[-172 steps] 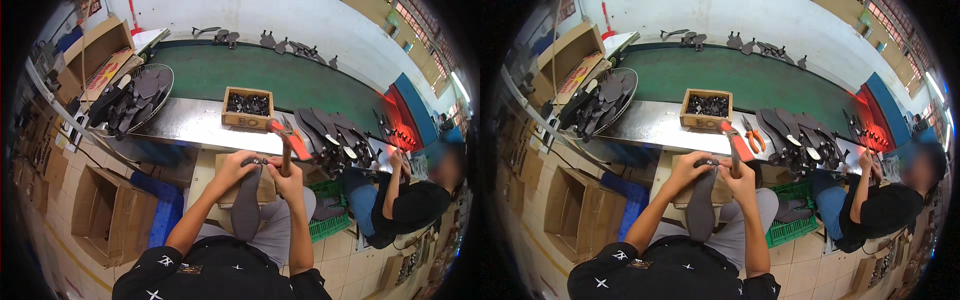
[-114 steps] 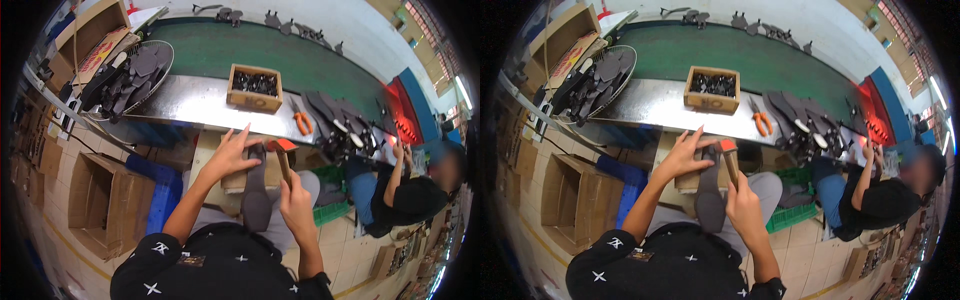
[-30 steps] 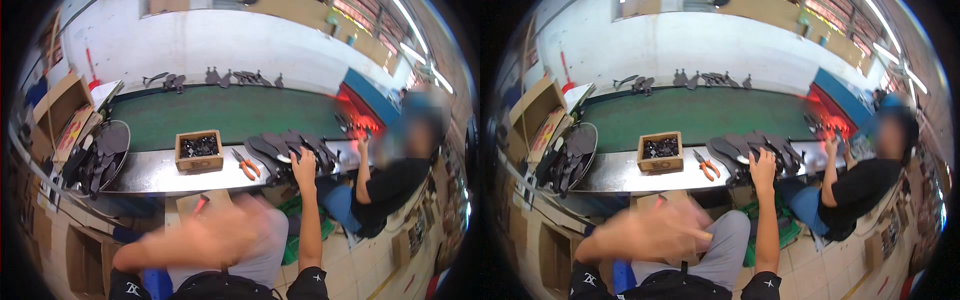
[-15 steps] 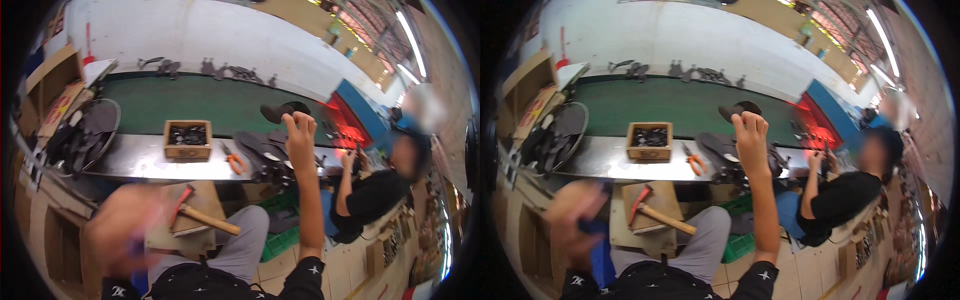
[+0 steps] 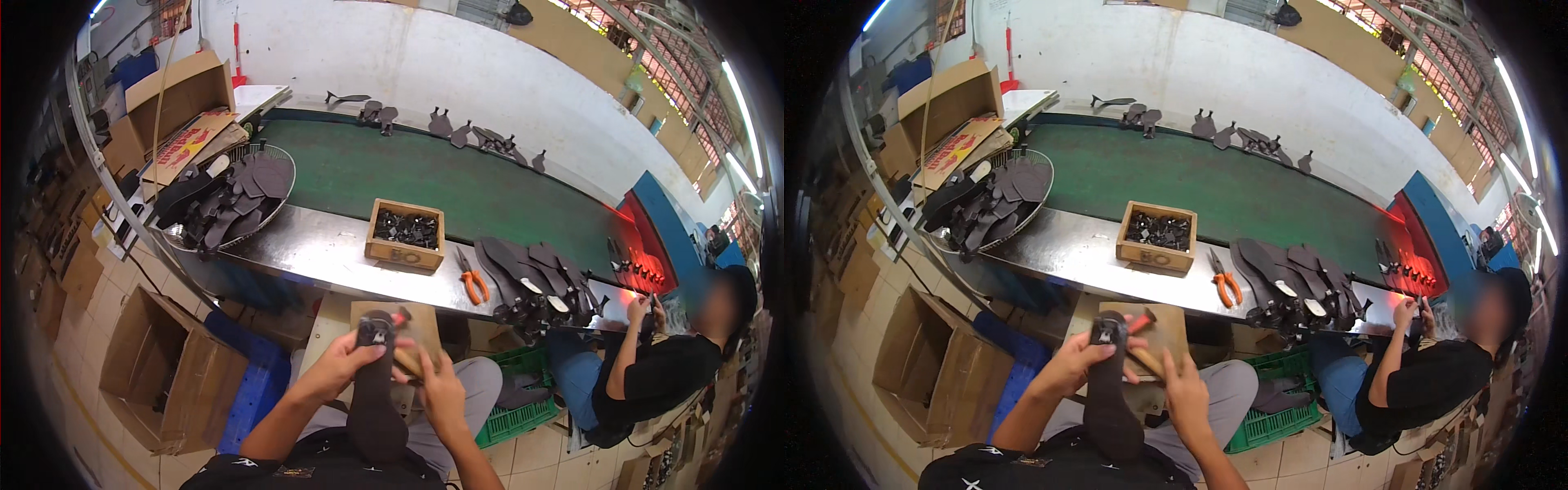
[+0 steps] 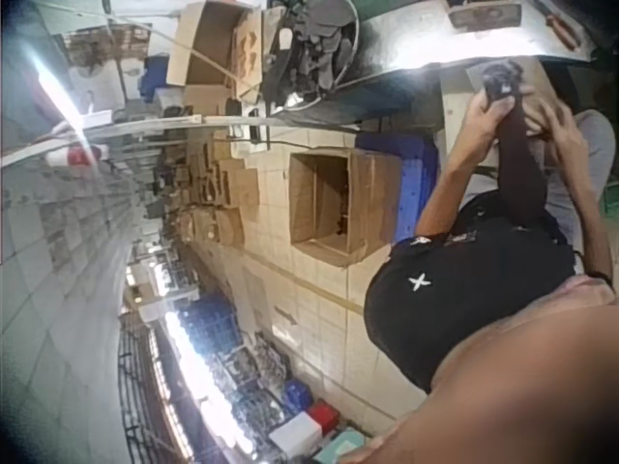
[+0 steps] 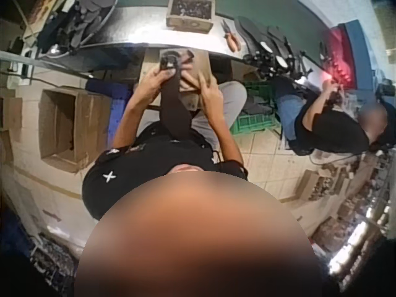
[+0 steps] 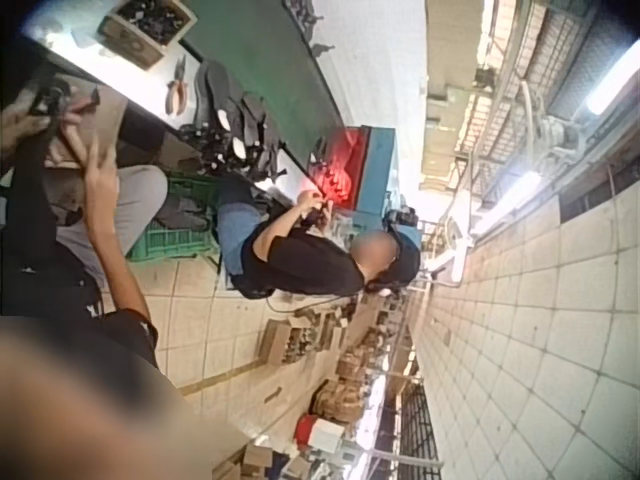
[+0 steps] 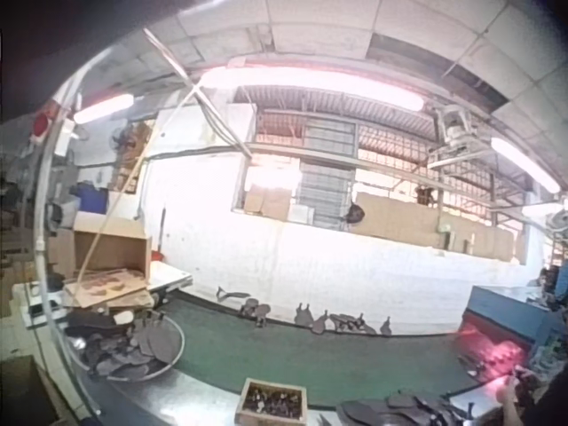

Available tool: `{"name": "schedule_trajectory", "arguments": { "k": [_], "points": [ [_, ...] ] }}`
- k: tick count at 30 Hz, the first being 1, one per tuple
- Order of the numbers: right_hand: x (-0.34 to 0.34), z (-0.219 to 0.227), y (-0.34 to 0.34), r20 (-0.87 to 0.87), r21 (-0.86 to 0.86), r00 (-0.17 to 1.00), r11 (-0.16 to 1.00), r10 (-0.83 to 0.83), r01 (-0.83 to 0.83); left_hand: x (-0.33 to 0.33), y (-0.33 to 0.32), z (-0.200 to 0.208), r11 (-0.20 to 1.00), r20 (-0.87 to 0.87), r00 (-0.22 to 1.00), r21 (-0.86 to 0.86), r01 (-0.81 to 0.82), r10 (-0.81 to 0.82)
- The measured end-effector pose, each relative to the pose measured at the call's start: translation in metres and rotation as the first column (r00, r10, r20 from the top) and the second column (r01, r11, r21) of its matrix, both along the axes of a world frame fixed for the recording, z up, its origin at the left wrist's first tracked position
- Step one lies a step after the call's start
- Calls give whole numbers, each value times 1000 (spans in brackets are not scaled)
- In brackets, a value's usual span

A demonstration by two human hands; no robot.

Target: Assembling and hammering shoe components at a production workbench.

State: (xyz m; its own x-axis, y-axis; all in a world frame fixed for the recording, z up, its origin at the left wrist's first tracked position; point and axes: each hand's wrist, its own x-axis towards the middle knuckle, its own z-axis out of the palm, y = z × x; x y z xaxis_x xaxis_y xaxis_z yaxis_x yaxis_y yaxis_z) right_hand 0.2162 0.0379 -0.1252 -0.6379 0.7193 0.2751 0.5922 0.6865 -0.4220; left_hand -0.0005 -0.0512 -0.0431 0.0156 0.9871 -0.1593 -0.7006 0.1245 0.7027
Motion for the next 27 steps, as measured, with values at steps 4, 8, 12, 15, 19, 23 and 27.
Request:
{"name": "schedule_trajectory", "arguments": {
  "k": [4,8,12,15,19,23,27],
  "points": [
    [69,-47,-10,18,-100,964,959,-266,266,21,15,-24,904,-332,841,172,-391,427],
    [109,-70,-31,-228,-278,869,885,-440,375,27,55,-56,886,-679,584,236,-399,444],
    [122,-68,-66,-595,-712,480,699,-645,57,16,101,-79,769,-840,-297,537,-345,454],
    [126,-57,-79,-572,-818,47,565,-819,-110,-30,149,-73,765,-786,-216,616,-191,579],
    [126,-51,-78,-535,-845,17,535,-845,-10,-88,271,-69,804,-813,-170,579,-134,557],
    [125,-58,-77,-489,-872,54,490,-871,10,-114,344,-93,883,-830,-311,461,84,463],
    [125,-67,-78,-418,-901,131,428,-899,65,-114,356,-95,860,-817,-286,507,58,501]
  ]
}}
